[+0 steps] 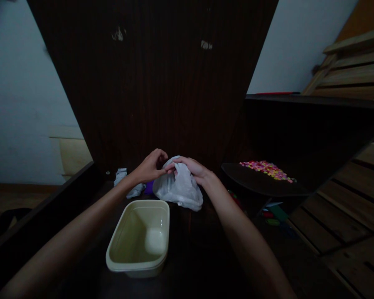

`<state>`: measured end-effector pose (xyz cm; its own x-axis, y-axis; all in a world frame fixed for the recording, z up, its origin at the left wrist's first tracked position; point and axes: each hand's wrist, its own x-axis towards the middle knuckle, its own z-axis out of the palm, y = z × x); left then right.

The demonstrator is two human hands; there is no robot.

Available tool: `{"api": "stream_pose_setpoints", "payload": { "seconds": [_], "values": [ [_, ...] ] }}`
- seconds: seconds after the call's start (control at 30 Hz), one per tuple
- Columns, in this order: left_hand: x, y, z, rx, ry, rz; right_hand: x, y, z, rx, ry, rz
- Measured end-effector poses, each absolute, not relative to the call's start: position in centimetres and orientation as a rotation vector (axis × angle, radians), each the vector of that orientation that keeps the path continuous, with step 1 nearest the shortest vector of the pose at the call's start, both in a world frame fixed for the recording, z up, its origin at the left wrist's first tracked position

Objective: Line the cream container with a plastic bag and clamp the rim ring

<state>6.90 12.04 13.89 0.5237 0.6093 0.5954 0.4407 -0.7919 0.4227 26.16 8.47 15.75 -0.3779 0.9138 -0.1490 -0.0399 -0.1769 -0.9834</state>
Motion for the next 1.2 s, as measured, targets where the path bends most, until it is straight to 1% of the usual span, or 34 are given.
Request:
{"api": "stream_pose_setpoints", "payload": {
  "seconds": [0.1, 0.23, 0.33, 0.4, 0.47, 0.57, 0.7, 0.87, 1.03, 1.2],
  "values": [
    [6.6, 10.7, 15.1, 2.406, 1.014, 1.165, 25.2, 8.1, 16.1, -1.044, -1.243, 1.669],
    [6.6, 9.3, 16.8, 2.278, 1.133, 0.965, 24.4, 8.2, 16.3, -1.009, -1.088, 1.621],
    [7.0, 9.2, 17.4, 2.152, 1.253, 0.836, 23.9, 8.4, 16.3, -0.970, -1.073, 1.539],
    [7.5, 9.5, 17.2, 2.099, 1.201, 0.814, 23.7, 8.4, 16.4, -0.957, -1.091, 1.502],
    [8.0, 9.8, 16.7, 2.074, 1.027, 0.793, 23.4, 8.3, 16.7, -0.970, -1.088, 1.480],
    [8.8, 10.0, 16.1, 2.253, 0.902, 0.760, 23.4, 8.5, 17.2, -1.005, -1.098, 1.484],
    [9.2, 9.9, 16.4, 2.512, 1.062, 0.729, 24.1, 9.4, 17.3, -1.035, -1.215, 1.442],
    [8.8, 9.6, 16.3, 2.740, 1.114, 0.606, 25.4, 10.7, 16.7, -1.091, -1.279, 1.392],
    [7.8, 9.7, 15.4, 2.964, 1.102, 0.479, 26.2, 11.2, 15.9, -1.170, -1.335, 1.348],
    [6.3, 10.3, 14.8, 3.104, 1.031, 0.492, 27.1, 10.7, 15.3, -1.278, -1.446, 1.319]
  ]
}}
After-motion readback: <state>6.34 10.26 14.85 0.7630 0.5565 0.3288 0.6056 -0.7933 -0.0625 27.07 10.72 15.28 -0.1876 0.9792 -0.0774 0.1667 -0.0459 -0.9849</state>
